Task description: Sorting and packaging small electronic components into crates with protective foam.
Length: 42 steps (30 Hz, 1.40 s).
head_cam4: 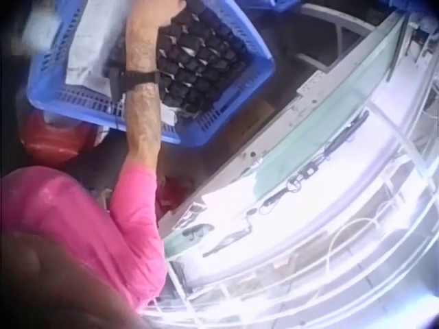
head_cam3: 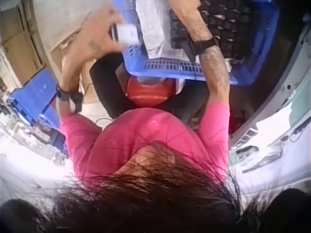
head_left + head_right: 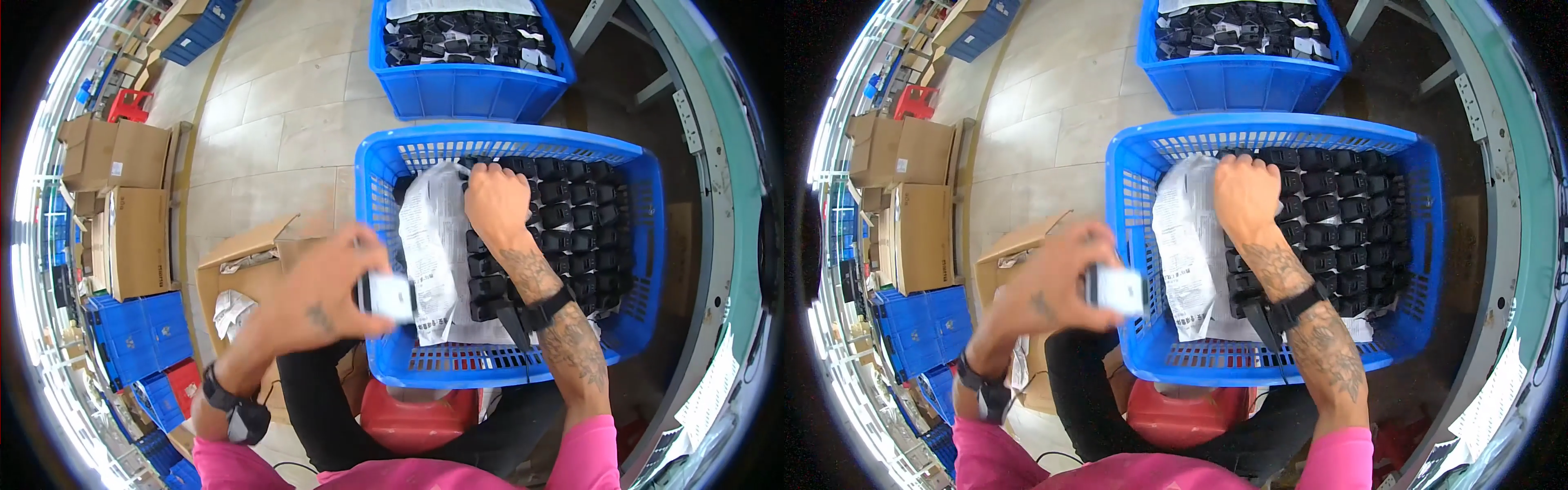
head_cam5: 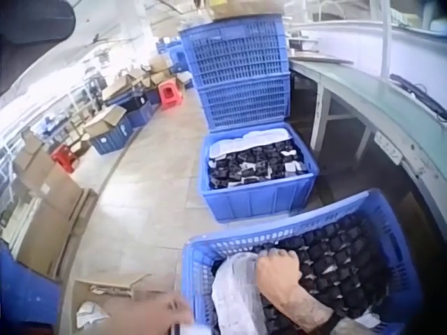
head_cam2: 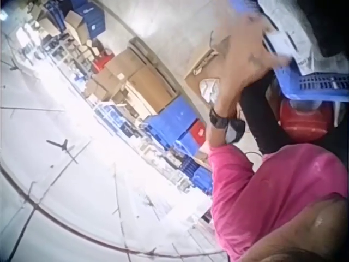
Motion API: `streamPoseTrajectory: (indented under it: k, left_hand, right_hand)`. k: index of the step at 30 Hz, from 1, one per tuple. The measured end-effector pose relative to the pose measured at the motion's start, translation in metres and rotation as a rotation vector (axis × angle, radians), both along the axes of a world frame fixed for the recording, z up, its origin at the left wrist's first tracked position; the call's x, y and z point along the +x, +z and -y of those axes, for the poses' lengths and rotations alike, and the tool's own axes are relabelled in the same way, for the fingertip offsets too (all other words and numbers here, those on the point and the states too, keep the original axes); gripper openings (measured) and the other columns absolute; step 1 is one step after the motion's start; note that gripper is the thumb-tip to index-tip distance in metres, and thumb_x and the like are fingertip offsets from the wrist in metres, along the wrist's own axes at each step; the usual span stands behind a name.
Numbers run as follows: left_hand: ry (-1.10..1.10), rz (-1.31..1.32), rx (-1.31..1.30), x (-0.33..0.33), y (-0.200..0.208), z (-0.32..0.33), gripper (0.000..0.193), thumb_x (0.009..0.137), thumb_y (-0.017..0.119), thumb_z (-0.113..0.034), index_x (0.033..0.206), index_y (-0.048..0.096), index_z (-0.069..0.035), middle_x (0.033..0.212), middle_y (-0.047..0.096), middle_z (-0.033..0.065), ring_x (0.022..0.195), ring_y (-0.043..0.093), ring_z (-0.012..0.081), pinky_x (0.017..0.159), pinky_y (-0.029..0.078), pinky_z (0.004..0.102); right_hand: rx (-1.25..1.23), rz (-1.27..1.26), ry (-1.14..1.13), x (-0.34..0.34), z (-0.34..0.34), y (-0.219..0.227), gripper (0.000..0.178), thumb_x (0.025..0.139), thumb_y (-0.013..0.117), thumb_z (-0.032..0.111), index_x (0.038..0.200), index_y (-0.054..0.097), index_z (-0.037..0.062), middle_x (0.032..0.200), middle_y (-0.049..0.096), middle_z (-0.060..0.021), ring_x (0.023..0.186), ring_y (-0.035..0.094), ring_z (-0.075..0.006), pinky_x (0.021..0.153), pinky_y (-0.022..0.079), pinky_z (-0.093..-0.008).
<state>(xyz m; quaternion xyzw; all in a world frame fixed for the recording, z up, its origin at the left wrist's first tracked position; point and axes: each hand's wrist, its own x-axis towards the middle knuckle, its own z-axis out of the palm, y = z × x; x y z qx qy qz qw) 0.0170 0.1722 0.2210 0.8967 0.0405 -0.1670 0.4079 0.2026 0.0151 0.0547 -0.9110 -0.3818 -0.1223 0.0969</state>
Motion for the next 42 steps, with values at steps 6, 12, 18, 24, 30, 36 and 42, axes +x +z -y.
streamPoseTrajectory:
  k: [6, 12, 18, 24, 30, 36, 42]
  left_hand:
    - [-0.022, -0.152, -0.309, -0.046, -0.101, 0.071, 0.049, 0.06, 0.082, -0.028, 0.096, 0.06, -0.003, 0.104, 0.055, 0.0182, 0.099, 0.054, 0.033, 0.083, 0.045, 0.037]
    - [-0.098, -0.514, -0.067, -0.02, -0.195, 0.103, 0.057, 0.052, 0.084, -0.026, 0.1, 0.064, -0.001, 0.101, 0.062, 0.0249, 0.094, 0.062, 0.0372, 0.082, 0.051, 0.0428]
    - [-0.096, -0.439, 0.125, -0.046, -0.203, 0.097, 0.05, 0.05, 0.081, -0.02, 0.094, 0.066, -0.002, 0.089, 0.065, 0.0252, 0.099, 0.063, 0.0372, 0.083, 0.052, 0.0433]
    - [-0.058, -0.276, -0.053, -0.078, -0.129, 0.089, 0.047, 0.058, 0.08, -0.022, 0.095, 0.061, 0.0, 0.1, 0.059, 0.0244, 0.097, 0.061, 0.038, 0.082, 0.05, 0.043]
    - [0.172, -0.223, -0.358, -0.122, -0.051, 0.054, 0.045, 0.062, 0.082, -0.025, 0.096, 0.06, -0.005, 0.113, 0.05, 0.0208, 0.097, 0.057, 0.0361, 0.081, 0.048, 0.0359]
    - [0.29, -0.314, -0.492, -0.171, -0.037, 0.032, 0.044, 0.061, 0.086, -0.02, 0.096, 0.064, -0.005, 0.121, 0.048, 0.0159, 0.111, 0.054, 0.0268, 0.078, 0.053, 0.0326]
    - [0.332, -0.359, -0.572, -0.178, -0.044, 0.029, 0.044, 0.061, 0.087, -0.018, 0.096, 0.064, -0.003, 0.121, 0.048, 0.0149, 0.116, 0.052, 0.0242, 0.079, 0.054, 0.0329]
  right_hand:
    - [-0.181, -0.134, 0.001, -0.019, -0.068, 0.02, 0.011, 0.077, 0.061, 0.01, 0.08, 0.069, 0.0037, 0.08, 0.069, -0.0137, 0.074, 0.069, -0.0275, 0.062, 0.055, -0.037]
    - [-0.337, -0.146, 0.156, -0.047, -0.072, 0.002, 0.015, 0.08, 0.059, 0.012, 0.088, 0.066, 0.0013, 0.094, 0.065, -0.0179, 0.085, 0.067, -0.0304, 0.064, 0.056, -0.0397]
    - [-0.144, -0.857, 0.359, -0.095, 0.0, 0.002, 0.037, 0.084, 0.059, 0.02, 0.113, 0.06, -0.0037, 0.091, 0.066, -0.0187, 0.085, 0.065, -0.039, 0.078, 0.052, -0.0427]
    - [0.213, -0.775, 0.039, -0.087, 0.028, -0.013, 0.026, 0.082, 0.064, 0.013, 0.102, 0.063, -0.0036, 0.088, 0.064, -0.0225, 0.082, 0.063, -0.0402, 0.073, 0.051, -0.0446]
    - [-0.23, -0.309, 0.466, -0.139, 0.024, -0.038, 0.038, 0.078, 0.061, 0.013, 0.115, 0.06, 0.0025, 0.102, 0.055, -0.0128, 0.089, 0.056, -0.0307, 0.076, 0.05, -0.0402]
    - [-0.146, -0.466, 0.429, -0.118, -0.001, -0.032, 0.024, 0.073, 0.059, 0.006, 0.097, 0.064, 0.0031, 0.092, 0.057, -0.0126, 0.089, 0.058, -0.0292, 0.073, 0.051, -0.0383]
    - [-0.119, -0.495, 0.42, -0.046, -0.061, -0.079, 0.012, 0.076, 0.056, 0.007, 0.08, 0.061, -0.0031, 0.105, 0.06, -0.0252, 0.106, 0.054, -0.0378, 0.094, 0.045, -0.0431]
